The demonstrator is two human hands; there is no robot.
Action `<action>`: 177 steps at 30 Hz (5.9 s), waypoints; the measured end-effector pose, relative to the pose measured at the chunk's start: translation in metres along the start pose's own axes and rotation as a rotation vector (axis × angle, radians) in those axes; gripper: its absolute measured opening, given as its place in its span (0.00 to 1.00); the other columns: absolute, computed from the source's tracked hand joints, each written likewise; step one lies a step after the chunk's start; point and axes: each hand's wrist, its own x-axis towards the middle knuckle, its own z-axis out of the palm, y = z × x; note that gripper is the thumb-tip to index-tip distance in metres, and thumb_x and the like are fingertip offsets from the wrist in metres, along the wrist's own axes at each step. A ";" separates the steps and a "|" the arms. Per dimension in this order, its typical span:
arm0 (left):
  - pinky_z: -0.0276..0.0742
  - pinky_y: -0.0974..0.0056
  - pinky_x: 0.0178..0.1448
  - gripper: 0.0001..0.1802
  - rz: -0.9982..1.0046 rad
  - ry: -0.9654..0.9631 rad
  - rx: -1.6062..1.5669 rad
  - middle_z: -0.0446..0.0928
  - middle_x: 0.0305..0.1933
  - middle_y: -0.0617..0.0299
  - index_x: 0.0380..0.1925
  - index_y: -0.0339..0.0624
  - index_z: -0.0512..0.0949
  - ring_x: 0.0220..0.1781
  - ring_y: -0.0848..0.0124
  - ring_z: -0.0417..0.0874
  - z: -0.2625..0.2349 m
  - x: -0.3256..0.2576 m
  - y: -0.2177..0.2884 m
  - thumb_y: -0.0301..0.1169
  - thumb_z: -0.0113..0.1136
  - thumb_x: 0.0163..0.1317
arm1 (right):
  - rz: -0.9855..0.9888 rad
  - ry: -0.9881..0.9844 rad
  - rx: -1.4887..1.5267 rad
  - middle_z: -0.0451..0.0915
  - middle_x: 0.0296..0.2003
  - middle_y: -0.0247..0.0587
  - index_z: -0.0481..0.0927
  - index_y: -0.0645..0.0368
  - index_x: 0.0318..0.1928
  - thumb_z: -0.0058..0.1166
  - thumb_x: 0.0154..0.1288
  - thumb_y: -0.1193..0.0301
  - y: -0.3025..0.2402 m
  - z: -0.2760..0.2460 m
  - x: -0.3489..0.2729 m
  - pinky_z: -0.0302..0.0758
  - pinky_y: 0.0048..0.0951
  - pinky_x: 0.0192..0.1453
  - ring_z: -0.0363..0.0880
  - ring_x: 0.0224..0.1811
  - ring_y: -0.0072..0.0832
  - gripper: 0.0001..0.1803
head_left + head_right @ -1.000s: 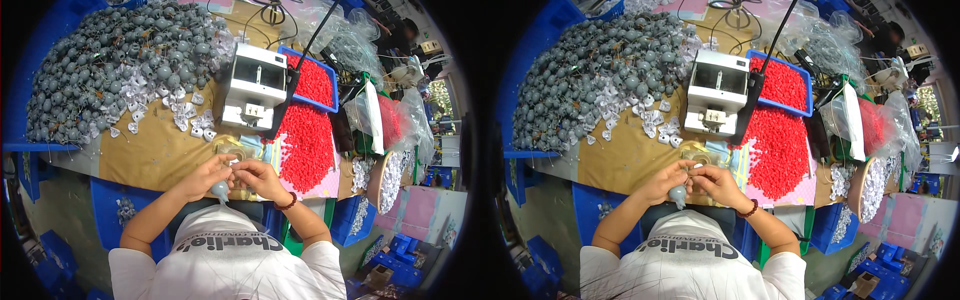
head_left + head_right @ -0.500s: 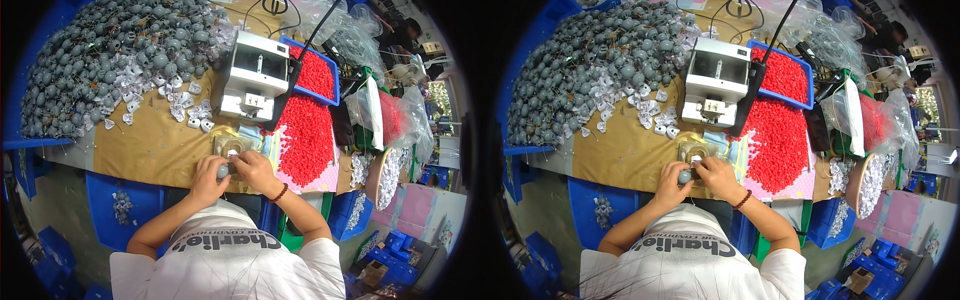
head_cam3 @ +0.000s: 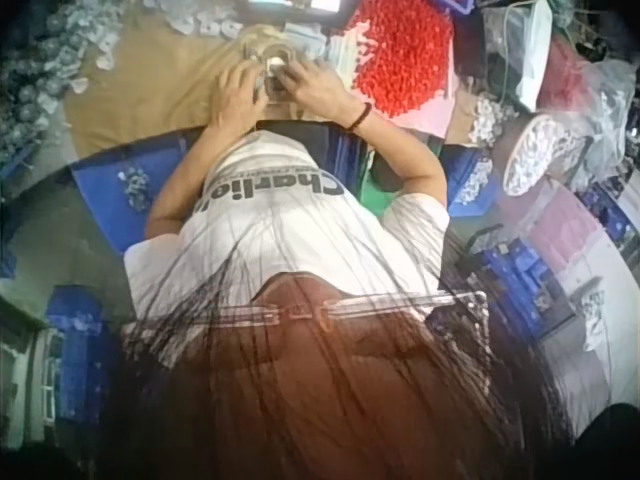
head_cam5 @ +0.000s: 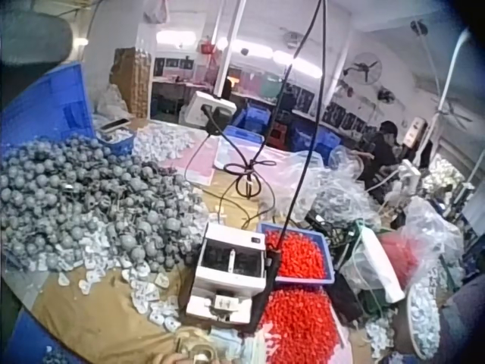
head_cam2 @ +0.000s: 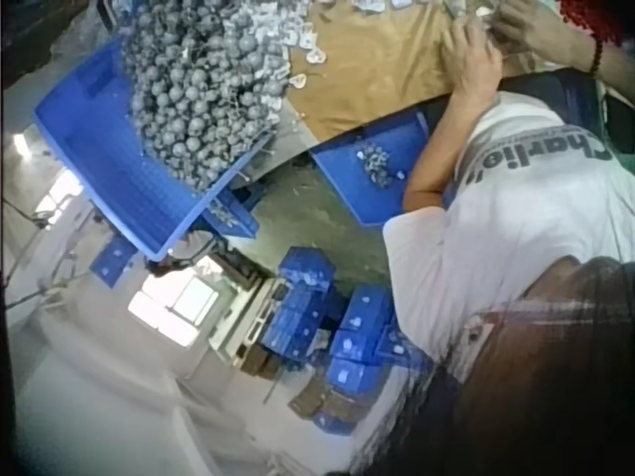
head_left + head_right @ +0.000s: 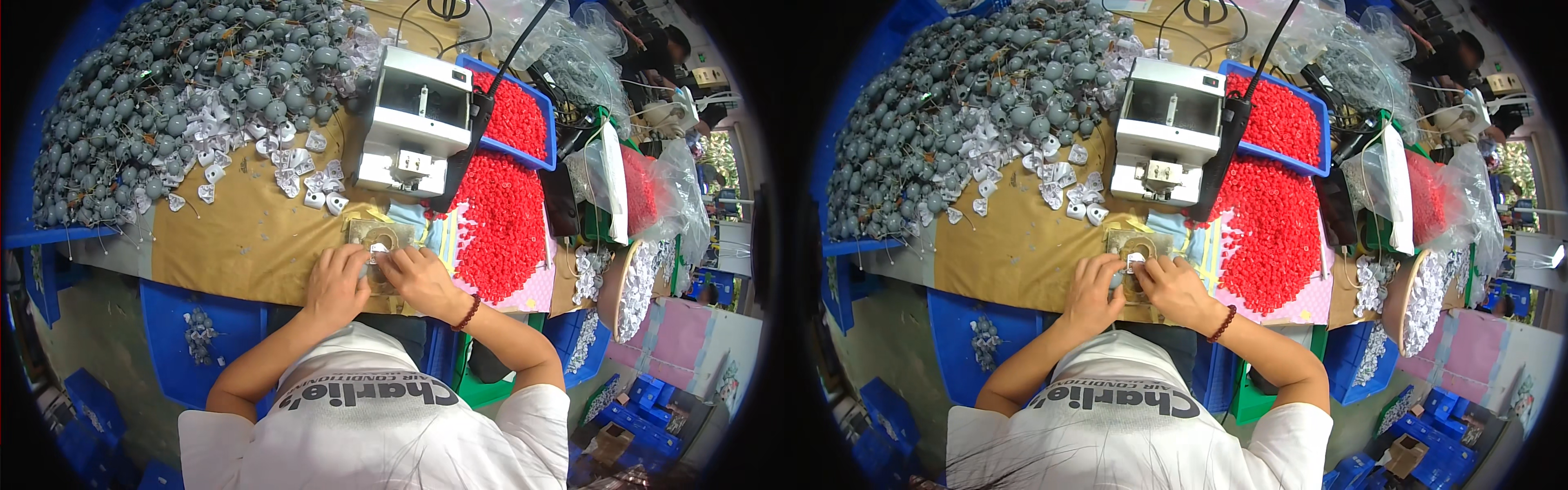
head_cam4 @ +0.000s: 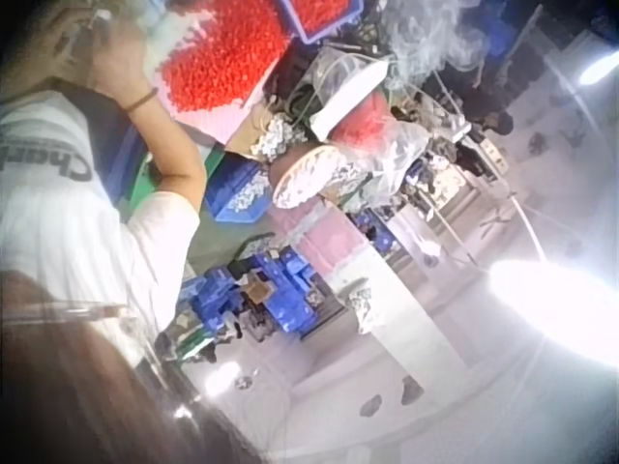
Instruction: Assembling plastic toy components using manual dexterity and an electric screwdriver at a factory workbench.
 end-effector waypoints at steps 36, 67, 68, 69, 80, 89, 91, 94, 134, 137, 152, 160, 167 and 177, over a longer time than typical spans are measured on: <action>0.77 0.49 0.63 0.23 0.273 -0.049 0.334 0.73 0.66 0.53 0.56 0.48 0.82 0.71 0.45 0.70 0.014 0.000 -0.015 0.26 0.60 0.58 | 0.935 0.414 1.994 0.84 0.40 0.40 0.76 0.60 0.50 0.63 0.70 0.79 0.028 0.014 -0.001 0.80 0.19 0.29 0.85 0.31 0.22 0.12; 0.66 0.43 0.73 0.22 0.155 0.026 0.104 0.78 0.59 0.53 0.52 0.44 0.82 0.70 0.50 0.72 0.012 0.025 -0.011 0.28 0.68 0.55 | 0.616 0.237 0.640 0.81 0.34 0.41 0.80 0.59 0.50 0.73 0.62 0.68 0.004 0.031 0.009 0.78 0.35 0.36 0.81 0.31 0.37 0.19; 0.65 0.43 0.73 0.23 0.135 0.028 0.115 0.78 0.58 0.54 0.53 0.44 0.82 0.70 0.50 0.72 0.014 0.027 -0.008 0.29 0.69 0.55 | 0.621 0.262 0.674 0.81 0.34 0.41 0.80 0.59 0.51 0.72 0.63 0.69 0.006 0.031 0.009 0.78 0.35 0.36 0.81 0.32 0.36 0.19; 0.64 0.43 0.74 0.23 0.136 0.020 0.135 0.79 0.57 0.55 0.54 0.44 0.81 0.70 0.51 0.72 0.020 0.025 -0.009 0.29 0.69 0.55 | 0.626 0.285 0.707 0.80 0.35 0.41 0.80 0.60 0.52 0.72 0.64 0.70 0.009 0.031 0.008 0.78 0.35 0.37 0.81 0.33 0.35 0.19; 0.65 0.45 0.72 0.21 0.154 0.062 0.178 0.80 0.50 0.59 0.51 0.45 0.82 0.67 0.53 0.74 0.029 0.030 -0.010 0.29 0.69 0.55 | 0.851 0.785 0.846 0.83 0.51 0.46 0.68 0.69 0.70 0.63 0.71 0.73 0.143 0.014 0.045 0.78 0.29 0.56 0.82 0.50 0.29 0.31; 0.66 0.44 0.71 0.21 0.152 0.065 0.134 0.80 0.49 0.59 0.50 0.43 0.82 0.66 0.54 0.75 0.027 0.030 -0.011 0.29 0.68 0.54 | 0.218 1.164 1.074 0.79 0.40 0.42 0.61 0.63 0.68 0.53 0.66 0.88 0.051 -0.094 0.078 0.84 0.43 0.49 0.82 0.37 0.30 0.32; 0.67 0.44 0.70 0.22 0.147 0.065 0.122 0.80 0.49 0.57 0.51 0.42 0.82 0.66 0.52 0.76 0.027 0.030 -0.011 0.28 0.69 0.53 | 0.298 1.040 1.066 0.79 0.34 0.41 0.62 0.63 0.65 0.53 0.65 0.89 0.050 -0.099 0.088 0.85 0.43 0.47 0.82 0.33 0.29 0.30; 0.67 0.44 0.70 0.23 0.137 0.064 0.112 0.81 0.50 0.56 0.50 0.42 0.82 0.65 0.52 0.76 0.028 0.030 -0.011 0.29 0.69 0.52 | 0.304 1.040 1.063 0.81 0.31 0.36 0.67 0.65 0.63 0.59 0.63 0.90 0.058 -0.094 0.108 0.82 0.29 0.42 0.82 0.31 0.23 0.29; 0.68 0.42 0.68 0.21 0.172 0.113 0.036 0.78 0.47 0.58 0.47 0.46 0.80 0.65 0.54 0.77 0.025 0.034 -0.016 0.27 0.68 0.50 | 0.103 0.757 1.087 0.78 0.36 0.40 0.61 0.50 0.69 0.60 0.64 0.84 -0.022 -0.019 0.034 0.83 0.42 0.45 0.80 0.34 0.32 0.37; 0.67 0.42 0.69 0.21 0.156 0.109 0.038 0.78 0.47 0.57 0.47 0.46 0.80 0.65 0.54 0.77 0.026 0.033 -0.016 0.27 0.68 0.50 | 0.074 0.776 1.054 0.78 0.36 0.40 0.61 0.49 0.69 0.60 0.64 0.84 -0.026 -0.019 0.034 0.83 0.43 0.45 0.80 0.34 0.33 0.37; 0.65 0.43 0.71 0.23 0.069 0.076 -0.005 0.79 0.50 0.56 0.49 0.45 0.79 0.67 0.50 0.74 0.023 0.034 -0.011 0.27 0.69 0.50 | 0.482 0.776 1.081 0.79 0.34 0.36 0.68 0.60 0.55 0.58 0.63 0.87 -0.005 -0.019 0.036 0.81 0.29 0.42 0.83 0.36 0.27 0.23; 0.66 0.43 0.72 0.21 0.074 0.054 -0.064 0.80 0.54 0.58 0.50 0.44 0.79 0.71 0.47 0.71 0.023 0.026 -0.011 0.27 0.71 0.55 | 0.886 1.027 1.088 0.80 0.42 0.34 0.75 0.64 0.58 0.63 0.70 0.78 0.078 -0.013 0.025 0.77 0.26 0.49 0.81 0.42 0.23 0.18; 0.70 0.45 0.69 0.20 0.142 0.071 -0.102 0.82 0.53 0.58 0.50 0.44 0.79 0.67 0.49 0.76 0.028 0.020 -0.016 0.25 0.71 0.55 | 0.714 0.563 0.833 0.84 0.46 0.46 0.82 0.66 0.56 0.65 0.69 0.74 0.000 0.031 0.013 0.79 0.28 0.45 0.84 0.44 0.28 0.17; 0.71 0.47 0.67 0.22 0.142 0.071 -0.052 0.80 0.53 0.56 0.51 0.44 0.77 0.64 0.51 0.77 0.028 0.023 -0.013 0.26 0.72 0.55 | 0.904 0.545 0.921 0.87 0.27 0.39 0.85 0.64 0.44 0.60 0.75 0.69 -0.003 0.048 0.044 0.78 0.27 0.33 0.84 0.28 0.22 0.09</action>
